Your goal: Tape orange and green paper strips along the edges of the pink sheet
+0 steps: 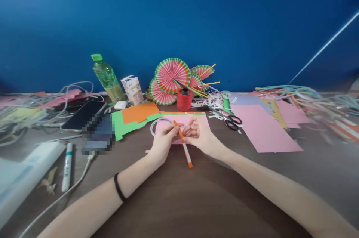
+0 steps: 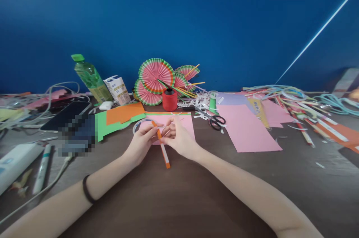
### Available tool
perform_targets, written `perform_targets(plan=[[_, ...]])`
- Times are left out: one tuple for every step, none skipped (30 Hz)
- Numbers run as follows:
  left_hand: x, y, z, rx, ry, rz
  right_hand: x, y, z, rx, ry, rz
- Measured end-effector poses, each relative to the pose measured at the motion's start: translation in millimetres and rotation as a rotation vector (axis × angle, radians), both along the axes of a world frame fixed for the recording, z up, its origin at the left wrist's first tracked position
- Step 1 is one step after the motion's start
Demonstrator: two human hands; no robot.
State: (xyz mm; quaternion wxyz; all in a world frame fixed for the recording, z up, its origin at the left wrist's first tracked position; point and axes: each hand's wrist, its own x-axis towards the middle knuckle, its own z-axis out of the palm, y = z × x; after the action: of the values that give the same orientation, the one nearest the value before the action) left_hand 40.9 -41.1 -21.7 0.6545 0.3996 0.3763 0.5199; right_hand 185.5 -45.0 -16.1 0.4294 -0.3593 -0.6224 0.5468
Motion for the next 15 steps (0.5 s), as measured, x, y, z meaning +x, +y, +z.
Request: perform_targets(plan=[[0, 0, -0.1, -0.010, -0.008, 0.003, 0, 0, -1.2, -0.006, 0.008, 0.011], [-1, 0, -0.5, -0.019, -0.012, 0.005, 0, 0, -1.7, -0.012, 0.010, 0.017], [-1, 1, -0.8, -0.027, -0.011, 0.012, 2, 1, -1.6, -0.015, 0.005, 0.019], [-2, 1, -1.0, -0.037, -0.002, 0.018, 4, 3, -1.1, -0.014, -0.009, 0.020], [-2, 1, -1.0, -0.053, 0.013, 0.019, 7, 5, -0.2, -0.007, -0.032, 0.018], [-3, 1, -0.5, -0.074, 0.029, 0.014, 10, 8, 0.8, 0.009, -0.059, 0.012], [-3, 0, 0.3, -0.097, 0.042, 0.006, 13, 11, 1.9, 0.030, -0.089, 0.000], [-3, -1, 1.4, -0.117, 0.051, -0.004, 16, 13, 2.9, 0.056, -0.120, -0.013], [-2, -1, 2.7, -0.133, 0.057, -0.015, 19, 15, 3.8, 0.083, -0.147, -0.024], [-2, -2, 3.9, -0.143, 0.060, -0.024, 21, 17, 4.6, 0.111, -0.173, -0.027], [-1, -4, 4.9, -0.151, 0.063, -0.029, 24, 19, 5.4, 0.138, -0.197, -0.024], [-1, -4, 5.6, -0.158, 0.066, -0.035, 26, 20, 6.1, 0.164, -0.223, -0.020], [0, -5, 6.0, -0.166, 0.071, -0.042, 28, 21, 6.8, 0.188, -0.253, -0.021], [0, -6, 6.0, -0.174, 0.076, -0.052, 29, 22, 7.3, 0.213, -0.290, -0.028], [1, -6, 5.7, -0.185, 0.084, -0.063, 30, 22, 7.8, 0.238, -0.335, -0.044]])
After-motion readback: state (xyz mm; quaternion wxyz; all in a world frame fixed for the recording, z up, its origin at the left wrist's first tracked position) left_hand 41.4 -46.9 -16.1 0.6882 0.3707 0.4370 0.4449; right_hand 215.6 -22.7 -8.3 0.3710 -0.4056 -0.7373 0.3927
